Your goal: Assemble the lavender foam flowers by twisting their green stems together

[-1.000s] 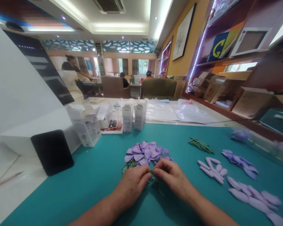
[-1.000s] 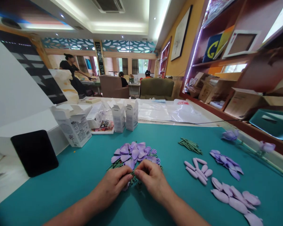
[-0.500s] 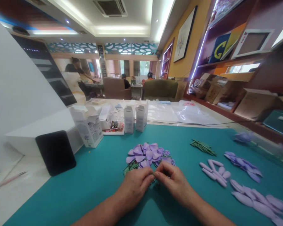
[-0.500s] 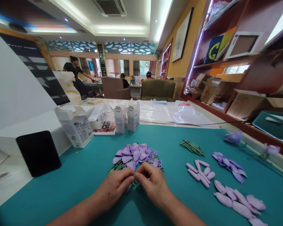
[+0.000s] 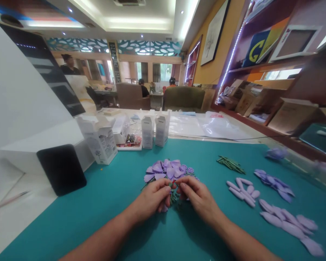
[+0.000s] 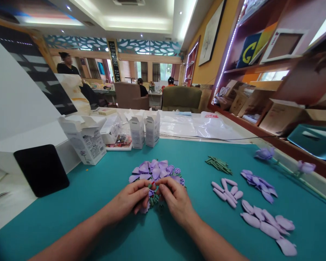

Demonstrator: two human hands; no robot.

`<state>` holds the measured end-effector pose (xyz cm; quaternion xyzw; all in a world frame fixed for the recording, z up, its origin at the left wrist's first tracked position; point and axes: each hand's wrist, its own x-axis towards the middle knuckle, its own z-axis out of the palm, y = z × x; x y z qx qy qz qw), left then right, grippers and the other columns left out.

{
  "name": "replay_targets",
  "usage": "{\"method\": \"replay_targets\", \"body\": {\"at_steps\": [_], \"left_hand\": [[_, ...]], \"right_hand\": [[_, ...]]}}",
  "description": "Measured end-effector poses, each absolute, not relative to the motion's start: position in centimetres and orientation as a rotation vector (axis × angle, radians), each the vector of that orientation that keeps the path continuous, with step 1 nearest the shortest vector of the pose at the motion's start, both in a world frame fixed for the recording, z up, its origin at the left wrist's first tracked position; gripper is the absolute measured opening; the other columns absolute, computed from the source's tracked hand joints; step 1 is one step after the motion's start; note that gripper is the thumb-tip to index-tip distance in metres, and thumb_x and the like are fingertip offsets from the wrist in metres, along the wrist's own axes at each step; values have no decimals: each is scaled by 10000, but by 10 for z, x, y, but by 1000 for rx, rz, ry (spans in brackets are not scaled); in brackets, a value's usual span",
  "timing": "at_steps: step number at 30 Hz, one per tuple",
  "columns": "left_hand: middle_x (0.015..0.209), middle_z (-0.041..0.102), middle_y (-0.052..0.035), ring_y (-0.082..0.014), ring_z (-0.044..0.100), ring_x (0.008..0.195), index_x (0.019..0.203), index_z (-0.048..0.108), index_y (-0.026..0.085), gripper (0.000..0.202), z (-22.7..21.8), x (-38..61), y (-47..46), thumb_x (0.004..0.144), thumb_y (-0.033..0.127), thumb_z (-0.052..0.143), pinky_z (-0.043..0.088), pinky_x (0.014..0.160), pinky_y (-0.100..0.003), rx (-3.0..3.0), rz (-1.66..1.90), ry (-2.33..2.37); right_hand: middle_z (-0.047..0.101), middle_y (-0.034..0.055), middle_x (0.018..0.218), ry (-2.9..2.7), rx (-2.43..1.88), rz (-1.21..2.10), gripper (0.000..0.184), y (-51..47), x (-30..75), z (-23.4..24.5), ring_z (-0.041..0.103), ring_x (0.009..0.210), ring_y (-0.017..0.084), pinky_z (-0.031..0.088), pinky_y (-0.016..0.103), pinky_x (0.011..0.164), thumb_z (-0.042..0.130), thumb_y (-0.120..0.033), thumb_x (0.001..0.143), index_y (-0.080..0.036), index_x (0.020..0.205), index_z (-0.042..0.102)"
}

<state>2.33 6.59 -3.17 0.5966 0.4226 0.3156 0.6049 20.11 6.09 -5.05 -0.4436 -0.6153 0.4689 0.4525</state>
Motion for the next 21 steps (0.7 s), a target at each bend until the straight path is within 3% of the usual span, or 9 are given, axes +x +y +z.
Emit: {"method": "replay_targets", "body": {"at_steps": [12, 21], "left_hand": [[612, 528, 27, -106, 431, 519, 892, 561, 175, 268, -25, 24, 60, 841, 420, 465, 340, 501, -229, 1580, 602, 1039], [615, 513, 30, -111, 409, 500, 840, 567, 185, 302, -40, 23, 65, 860, 460, 446, 320, 476, -228, 1700, 557, 1052]], "right_hand": [[496, -44, 569, -1578, -1057, 1103, 336, 63, 201, -53, 424, 537, 95, 330, 223, 508, 611, -498, 820, -172, 741, 588], [492, -37, 589, -1714, -1097, 959, 219, 62, 202, -45, 431, 566, 108, 339, 223, 531, 597, -346, 836, -190, 688, 558]]}}
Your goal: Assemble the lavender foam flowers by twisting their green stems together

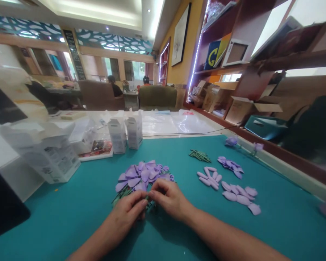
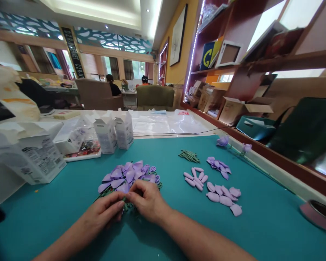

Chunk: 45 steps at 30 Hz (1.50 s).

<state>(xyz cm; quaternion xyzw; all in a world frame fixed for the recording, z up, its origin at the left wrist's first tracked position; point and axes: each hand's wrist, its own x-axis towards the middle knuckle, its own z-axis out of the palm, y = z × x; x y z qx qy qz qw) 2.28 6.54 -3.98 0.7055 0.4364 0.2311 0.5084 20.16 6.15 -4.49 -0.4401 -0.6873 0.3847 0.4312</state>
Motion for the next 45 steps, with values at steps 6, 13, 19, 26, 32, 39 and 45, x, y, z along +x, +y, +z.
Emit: {"method": "replay_targets", "body": {"at_steps": [6, 13, 19, 26, 32, 39, 45], "left_hand": [[596, 507, 27, -112, 394, 479, 869, 573, 186, 351, -44, 22, 68, 852, 511, 443, 304, 457, -227, 1695, 543, 1076], [617, 512, 22, -125, 409, 501, 881, 550, 181, 380, -34, 25, 64, 819, 541, 443, 333, 475, -233, 1666, 514, 1114], [623, 518, 26, -126, 404, 514, 889, 559, 185, 312, -32, 25, 61, 845, 465, 429, 321, 494, -232, 1678, 556, 1082], [603, 555, 29, -142, 483, 591, 848, 598, 183, 187, -33, 26, 56, 813, 273, 438, 369, 605, -246, 1675, 605, 1115], [609, 555, 28, -142, 493, 600, 886, 631, 180, 202, -31, 27, 53, 810, 252, 458, 384, 642, -253, 1668, 603, 1114], [621, 560, 26, -142, 495, 594, 861, 639, 188, 193, -29, 27, 52, 814, 252, 463, 399, 659, -256, 1665, 588, 1126], [628, 562, 27, -140, 482, 593, 847, 636, 191, 170, -27, 26, 52, 791, 238, 482, 387, 645, -251, 1643, 571, 1141]], "right_hand": [[620, -5, 727, -1879, -1153, 791, 252, 75, 216, -42, 558, 678, 120, 428, 226, 646, 446, -315, 950, -180, 835, 625], [596, 138, 1264, -1956, -1959, 22, 357, 113, 280, -43, 503, 1165, 238, 368, 330, 996, 460, -226, 940, -119, 1269, 548], [490, 189, 1399, -1881, -2242, -148, 439, 138, 305, -57, 361, 1319, 330, 303, 484, 1034, 460, -290, 925, -110, 1323, 504], [454, 226, 1418, -1864, -2407, -274, 536, 166, 316, -80, 304, 1361, 384, 255, 610, 1006, 392, -439, 934, -85, 1315, 521], [495, 158, 1408, -1984, -2441, -291, 554, 176, 328, -94, 311, 1359, 381, 281, 602, 984, 313, -537, 945, -144, 1177, 627], [555, 151, 1354, -2062, -2330, -395, 454, 166, 315, -92, 333, 1355, 376, 282, 582, 989, 374, -477, 946, -167, 1138, 645], [678, 136, 1110, -2244, -2136, -382, 344, 157, 300, -82, 598, 1054, 324, 407, 416, 779, 392, -379, 959, -180, 997, 670]]}}
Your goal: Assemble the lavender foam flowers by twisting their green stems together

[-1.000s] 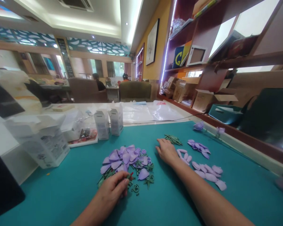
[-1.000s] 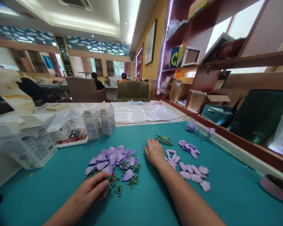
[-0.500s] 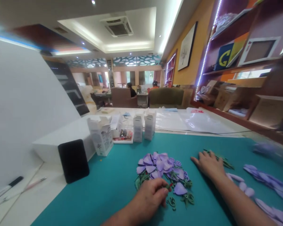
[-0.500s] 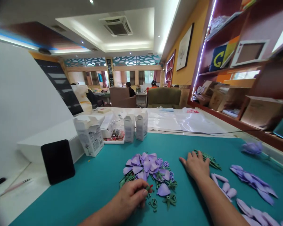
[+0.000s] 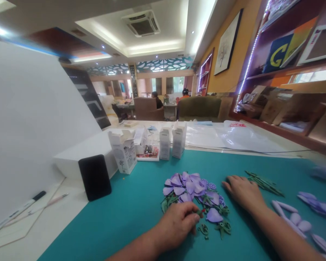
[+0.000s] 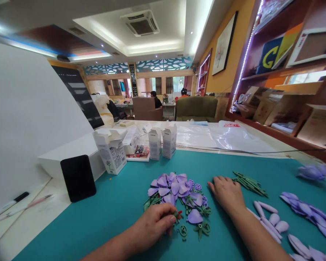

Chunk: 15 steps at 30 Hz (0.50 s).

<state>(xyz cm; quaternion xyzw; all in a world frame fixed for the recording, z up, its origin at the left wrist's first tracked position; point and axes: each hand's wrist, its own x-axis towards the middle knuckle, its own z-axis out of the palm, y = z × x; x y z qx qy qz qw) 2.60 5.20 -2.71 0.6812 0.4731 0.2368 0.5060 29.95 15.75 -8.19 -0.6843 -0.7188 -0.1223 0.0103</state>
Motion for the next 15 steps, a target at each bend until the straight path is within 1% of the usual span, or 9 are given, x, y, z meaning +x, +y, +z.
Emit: {"method": "replay_targets", "body": {"at_steps": [2, 5, 11, 13, 15], "left_hand": [[635, 564, 23, -138, 471, 593, 833, 632, 187, 163, -27, 26, 52, 793, 247, 486, 378, 635, -250, 1645, 576, 1141], [634, 560, 22, -134, 467, 592, 822, 616, 182, 150, -27, 25, 53, 795, 250, 485, 374, 627, -249, 1641, 590, 1134], [622, 541, 20, -141, 509, 594, 849, 591, 172, 159, -27, 23, 56, 804, 270, 473, 394, 617, -254, 1597, 632, 1106], [630, 548, 17, -146, 524, 599, 853, 586, 173, 163, -27, 22, 57, 805, 279, 471, 403, 620, -258, 1589, 641, 1104], [627, 551, 16, -152, 540, 609, 844, 577, 177, 157, -27, 22, 57, 804, 287, 473, 410, 625, -261, 1585, 645, 1108]], "right_hand": [[680, 127, 1049, -2291, -2114, -351, 319, 156, 296, -78, 643, 925, 288, 397, 359, 700, 381, -327, 965, -181, 982, 663], [670, 109, 983, -2342, -2074, -323, 289, 155, 292, -73, 655, 836, 245, 364, 314, 646, 374, -252, 962, -186, 953, 655], [665, 112, 891, -2389, -1978, -342, 319, 156, 294, -74, 619, 841, 259, 340, 318, 662, 355, -106, 921, -181, 919, 665], [658, 113, 907, -2367, -1957, -354, 320, 155, 295, -76, 605, 843, 252, 346, 315, 680, 362, -80, 906, -177, 936, 666], [643, 113, 971, -2324, -1941, -335, 327, 155, 295, -77, 595, 865, 234, 357, 301, 699, 360, -66, 901, -174, 971, 661]]}}
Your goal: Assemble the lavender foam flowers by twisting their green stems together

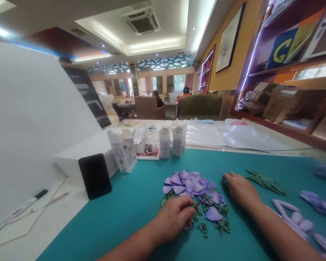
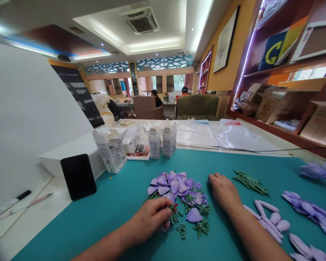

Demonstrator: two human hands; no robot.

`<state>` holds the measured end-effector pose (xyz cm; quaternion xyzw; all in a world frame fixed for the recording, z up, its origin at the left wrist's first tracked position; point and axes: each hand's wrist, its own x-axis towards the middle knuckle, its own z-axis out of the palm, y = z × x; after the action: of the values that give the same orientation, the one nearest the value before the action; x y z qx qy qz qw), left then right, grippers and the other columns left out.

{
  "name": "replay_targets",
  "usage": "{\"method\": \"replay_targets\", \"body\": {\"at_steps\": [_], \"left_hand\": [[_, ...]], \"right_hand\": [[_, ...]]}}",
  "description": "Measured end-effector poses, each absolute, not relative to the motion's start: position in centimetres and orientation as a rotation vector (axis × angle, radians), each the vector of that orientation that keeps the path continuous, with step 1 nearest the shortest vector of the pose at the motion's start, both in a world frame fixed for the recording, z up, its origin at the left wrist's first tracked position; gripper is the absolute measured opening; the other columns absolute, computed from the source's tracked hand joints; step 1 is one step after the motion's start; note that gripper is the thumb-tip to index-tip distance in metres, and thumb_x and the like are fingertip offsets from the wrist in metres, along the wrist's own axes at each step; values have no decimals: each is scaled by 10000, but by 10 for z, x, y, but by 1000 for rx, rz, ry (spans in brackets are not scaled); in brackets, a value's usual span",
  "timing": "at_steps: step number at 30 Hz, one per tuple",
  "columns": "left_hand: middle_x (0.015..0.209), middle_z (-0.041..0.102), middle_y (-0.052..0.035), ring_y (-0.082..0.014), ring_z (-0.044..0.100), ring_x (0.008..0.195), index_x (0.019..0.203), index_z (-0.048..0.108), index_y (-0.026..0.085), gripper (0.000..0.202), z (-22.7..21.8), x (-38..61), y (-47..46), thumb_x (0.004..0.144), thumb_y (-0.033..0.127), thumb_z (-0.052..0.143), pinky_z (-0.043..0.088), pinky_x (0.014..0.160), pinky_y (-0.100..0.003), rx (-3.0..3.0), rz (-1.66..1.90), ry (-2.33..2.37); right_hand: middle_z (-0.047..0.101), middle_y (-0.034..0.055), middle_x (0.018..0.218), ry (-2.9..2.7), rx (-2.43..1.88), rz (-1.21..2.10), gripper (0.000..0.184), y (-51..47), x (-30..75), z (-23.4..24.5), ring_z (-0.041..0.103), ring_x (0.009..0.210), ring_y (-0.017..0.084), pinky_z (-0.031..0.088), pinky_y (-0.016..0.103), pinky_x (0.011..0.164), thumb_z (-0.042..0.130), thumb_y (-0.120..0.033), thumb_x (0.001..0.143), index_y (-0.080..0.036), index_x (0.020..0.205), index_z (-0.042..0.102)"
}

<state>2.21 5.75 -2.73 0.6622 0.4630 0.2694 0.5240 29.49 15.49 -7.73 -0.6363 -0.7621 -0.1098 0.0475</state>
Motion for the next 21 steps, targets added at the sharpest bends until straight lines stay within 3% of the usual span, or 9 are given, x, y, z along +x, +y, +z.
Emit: {"method": "replay_targets", "body": {"at_steps": [4, 9, 17, 21], "left_hand": [[618, 557, 20, -155, 551, 601, 828, 565, 185, 150, -27, 22, 57, 804, 296, 467, 417, 628, -267, 1599, 643, 1114], [620, 573, 14, -159, 555, 608, 837, 581, 182, 177, -28, 20, 58, 806, 306, 459, 420, 646, -274, 1634, 647, 1125], [614, 571, 15, -156, 552, 584, 836, 566, 182, 190, -29, 22, 60, 798, 334, 459, 419, 604, -265, 1624, 655, 1116], [619, 564, 17, -148, 538, 568, 834, 548, 181, 218, -28, 21, 63, 811, 380, 461, 405, 552, -248, 1588, 645, 1100]], "right_hand": [[600, 128, 1066, -2237, -1940, -318, 327, 155, 296, -80, 582, 908, 225, 374, 287, 709, 352, -89, 920, -165, 1054, 640], [604, 135, 991, -2246, -2013, -320, 252, 161, 306, -88, 588, 863, 236, 383, 296, 709, 421, -128, 919, -144, 1021, 651], [612, 154, 1134, -2179, -1899, -68, 440, 161, 302, -81, 605, 971, 223, 404, 270, 794, 385, -8, 857, -131, 1216, 608], [651, 142, 1091, -2155, -1943, 20, 412, 157, 296, -73, 595, 1003, 231, 390, 267, 812, 432, -31, 838, -126, 1187, 629]]}}
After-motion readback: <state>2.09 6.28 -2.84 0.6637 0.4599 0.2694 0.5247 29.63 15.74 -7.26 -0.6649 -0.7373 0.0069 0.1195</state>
